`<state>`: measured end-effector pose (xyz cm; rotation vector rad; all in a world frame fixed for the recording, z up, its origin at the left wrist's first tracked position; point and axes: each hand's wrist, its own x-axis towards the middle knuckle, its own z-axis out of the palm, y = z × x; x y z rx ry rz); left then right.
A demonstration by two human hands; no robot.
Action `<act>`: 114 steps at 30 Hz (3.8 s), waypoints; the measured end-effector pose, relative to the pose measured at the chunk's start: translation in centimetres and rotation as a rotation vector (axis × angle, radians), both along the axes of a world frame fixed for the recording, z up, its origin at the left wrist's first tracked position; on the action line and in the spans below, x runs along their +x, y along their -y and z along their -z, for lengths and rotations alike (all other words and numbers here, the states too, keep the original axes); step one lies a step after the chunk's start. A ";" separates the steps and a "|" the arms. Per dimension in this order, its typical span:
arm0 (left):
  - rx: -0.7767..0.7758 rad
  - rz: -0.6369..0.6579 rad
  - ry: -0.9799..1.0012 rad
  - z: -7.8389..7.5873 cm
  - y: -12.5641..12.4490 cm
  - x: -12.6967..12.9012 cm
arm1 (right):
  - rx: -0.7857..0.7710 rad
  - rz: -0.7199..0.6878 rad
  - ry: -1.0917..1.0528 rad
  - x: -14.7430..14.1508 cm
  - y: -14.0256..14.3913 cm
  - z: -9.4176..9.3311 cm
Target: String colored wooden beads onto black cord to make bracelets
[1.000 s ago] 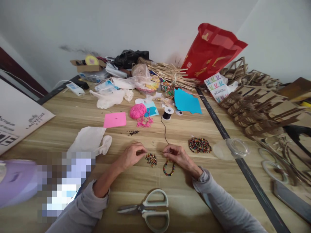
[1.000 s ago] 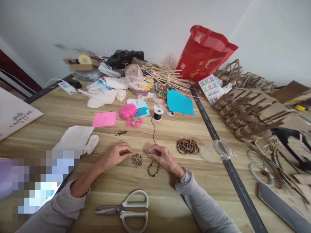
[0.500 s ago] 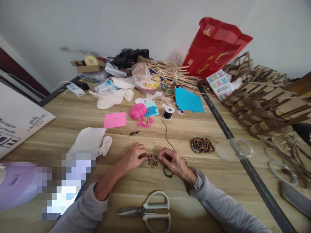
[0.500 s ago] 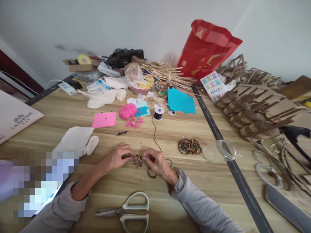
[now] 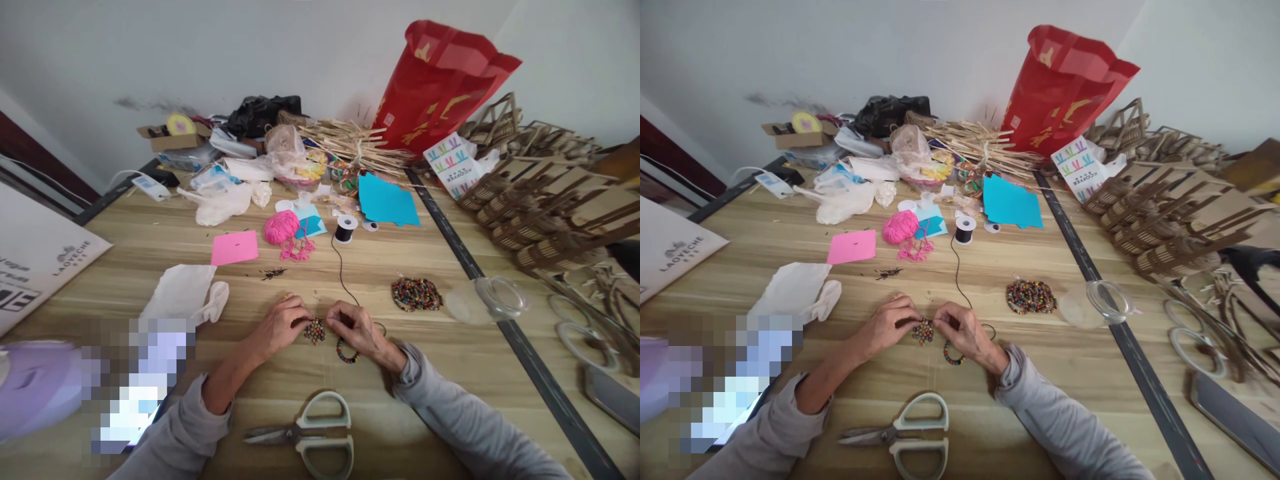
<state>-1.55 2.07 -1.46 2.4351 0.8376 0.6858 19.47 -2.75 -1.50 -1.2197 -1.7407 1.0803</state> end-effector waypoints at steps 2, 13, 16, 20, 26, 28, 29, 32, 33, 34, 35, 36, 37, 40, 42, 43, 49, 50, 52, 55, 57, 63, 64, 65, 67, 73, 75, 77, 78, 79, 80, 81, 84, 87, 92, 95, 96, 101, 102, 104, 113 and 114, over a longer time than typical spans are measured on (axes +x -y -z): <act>0.014 0.003 -0.014 0.1 0.0 0.1 | -0.010 0.000 -0.004 0.0 0.0 0.0; 0.073 -0.007 -0.102 0.0 0.1 0.3 | -0.017 0.000 0.000 0.1 0.0 0.1; 0.090 -0.010 -0.100 -0.1 0.2 0.3 | -0.017 -0.003 -0.009 0.1 0.0 0.2; 0.023 -0.056 0.013 -0.4 0.2 0.5 | -0.031 -0.009 -0.020 0.1 0.0 0.2; -0.281 -0.173 0.226 -1.2 0.3 0.8 | -0.046 -0.036 -0.036 0.2 0.1 0.1; -0.359 -0.191 0.252 -1.3 0.3 0.8 | -0.046 -0.036 -0.042 0.2 0.1 0.1; -0.386 -0.193 0.257 -1.3 0.4 0.8 | -0.048 -0.034 -0.044 0.2 0.1 0.1; -0.430 -0.185 0.260 -1.1 0.5 0.8 | -0.059 -0.028 -0.044 0.1 0.1 0.0; -0.436 -0.177 0.259 -1.1 0.5 0.8 | -0.062 -0.027 -0.043 0.1 0.1 0.0; -0.439 -0.170 0.258 -1.0 0.5 0.8 | -0.065 -0.025 -0.041 0.1 0.1 -0.1; -0.438 -0.162 0.258 -1.0 0.5 0.8 | -0.068 -0.023 -0.041 0.1 0.1 -0.1; -0.435 -0.156 0.259 -1.0 0.5 0.8 | -0.071 -0.022 -0.041 0.1 0.1 -0.1; -0.433 -0.152 0.258 -1.0 0.5 0.8 | -0.074 -0.021 -0.042 0.1 0.1 -0.1; -0.426 -0.148 0.253 -1.0 0.5 0.7 | -0.078 -0.026 -0.045 0.1 0.1 -0.2; -0.422 -0.140 0.252 -1.1 0.5 0.7 | -0.080 -0.033 -0.046 0.1 0.1 -0.2; -0.421 -0.134 0.254 -1.1 0.5 0.8 | -0.082 -0.035 -0.046 0.1 0.1 -0.1; -0.414 -0.115 0.258 -1.2 0.5 0.9 | -0.082 -0.039 -0.055 0.1 0.1 0.0; -0.410 -0.112 0.260 -1.3 0.5 0.9 | -0.085 -0.039 -0.053 0.1 0.1 -0.1; -0.406 -0.105 0.265 -1.3 0.5 0.8 | -0.085 -0.039 -0.044 0.1 0.1 -0.1; -0.411 -0.102 0.269 -1.3 0.5 0.8 | -0.075 -0.035 -0.032 0.1 0.1 -0.2; -0.411 -0.104 0.269 -1.3 0.5 0.8 | -0.073 -0.032 -0.028 0.1 0.1 -0.2; -0.391 -0.088 0.276 -1.3 0.5 0.8 | -0.085 -0.031 -0.024 0.1 0.0 -0.1; -0.389 -0.087 0.278 -1.3 0.5 0.8 | -0.086 -0.032 -0.025 0.1 0.0 -0.1; -0.388 -0.087 0.280 -1.3 0.5 0.8 | -0.085 -0.032 -0.027 0.1 0.0 -0.2; -0.388 -0.086 0.281 -1.3 0.5 0.9 | -0.079 -0.035 -0.032 0.1 0.0 -0.2; -0.387 -0.070 0.290 -1.6 0.6 1.0 | -0.077 -0.028 -0.021 0.0 0.0 -0.3; -0.386 -0.068 0.287 -1.7 0.6 1.0 | -0.079 -0.027 -0.020 0.0 0.0 -0.3; -0.387 -0.064 0.285 -1.7 0.6 1.0 | -0.074 -0.025 -0.021 0.0 0.0 -0.4; -0.389 -0.061 0.284 -1.7 0.7 1.0 | -0.071 -0.024 -0.022 0.0 0.0 -0.4; -0.393 -0.059 0.286 -1.7 0.7 1.0 | -0.068 -0.023 -0.022 0.0 0.0 -0.4; -0.396 -0.058 0.288 -1.6 0.7 1.0 | -0.066 -0.024 -0.024 0.0 0.0 -0.4; -0.399 -0.057 0.291 -1.6 0.7 1.0 | -0.066 -0.026 -0.025 0.0 0.0 -0.3; -0.405 -0.055 0.297 -1.4 0.6 1.0 | -0.067 -0.033 -0.026 0.0 0.0 -0.2; -0.409 -0.048 0.299 -1.3 0.6 1.0 | -0.066 -0.034 -0.020 0.1 0.0 0.0; -0.403 -0.043 0.307 -1.3 0.7 1.2 | -0.068 -0.020 -0.012 0.0 0.0 -0.2; -0.400 -0.033 0.305 -1.3 0.6 1.3 | -0.066 -0.018 -0.011 0.0 0.0 -0.3; -0.401 -0.030 0.306 -1.3 0.6 1.3 | -0.066 -0.021 -0.012 0.0 0.0 -0.3; -0.414 -0.038 0.305 -1.4 0.7 1.5 | -0.088 -0.033 -0.047 0.1 0.0 -0.3; -0.415 -0.047 0.303 -1.4 0.7 1.5 | -0.094 -0.036 -0.060 0.1 0.0 -0.3; -0.418 -0.067 0.295 -1.4 0.7 1.5 | -0.112 -0.041 -0.093 0.2 -0.1 -0.3; -0.409 -0.086 0.302 -1.3 0.7 1.6 | -0.198 0.003 -0.207 0.5 -0.5 -0.4; -0.410 -0.088 0.308 -1.3 0.7 1.6 | -0.200 0.007 -0.208 0.5 -0.5 -0.4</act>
